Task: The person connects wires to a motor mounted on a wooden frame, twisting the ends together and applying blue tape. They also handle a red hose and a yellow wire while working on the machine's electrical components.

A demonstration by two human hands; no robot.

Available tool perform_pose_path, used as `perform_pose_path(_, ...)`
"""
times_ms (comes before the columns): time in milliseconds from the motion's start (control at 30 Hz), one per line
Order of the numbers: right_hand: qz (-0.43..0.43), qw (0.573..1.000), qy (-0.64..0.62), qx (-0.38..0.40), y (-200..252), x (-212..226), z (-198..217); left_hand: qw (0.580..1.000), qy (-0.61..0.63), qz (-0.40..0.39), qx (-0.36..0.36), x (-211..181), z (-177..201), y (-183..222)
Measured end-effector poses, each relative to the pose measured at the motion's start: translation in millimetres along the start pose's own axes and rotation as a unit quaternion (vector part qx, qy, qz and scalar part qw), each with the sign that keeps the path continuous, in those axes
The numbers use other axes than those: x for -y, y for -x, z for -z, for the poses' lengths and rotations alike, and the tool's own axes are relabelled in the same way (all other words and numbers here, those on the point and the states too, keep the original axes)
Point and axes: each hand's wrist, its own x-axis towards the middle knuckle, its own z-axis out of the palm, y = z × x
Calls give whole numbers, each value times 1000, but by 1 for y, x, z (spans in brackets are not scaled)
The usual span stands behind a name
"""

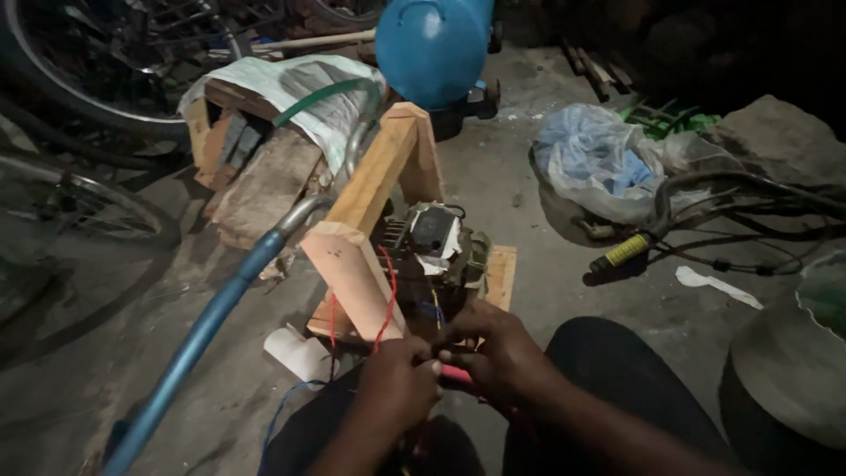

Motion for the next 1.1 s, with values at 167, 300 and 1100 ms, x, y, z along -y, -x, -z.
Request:
perform_pose_path(167,58,996,28,-67,11,21,-7,992,-92,-20,-81,-21,-6,11)
perform_pose_path(300,18,986,50,-157,15,-14,-25,987,-86,-36,-132,-12,-17,9)
perform_pose_path(1100,-404,898,-162,-61,25,-46,-22,920,387,57,13,13,2,-1)
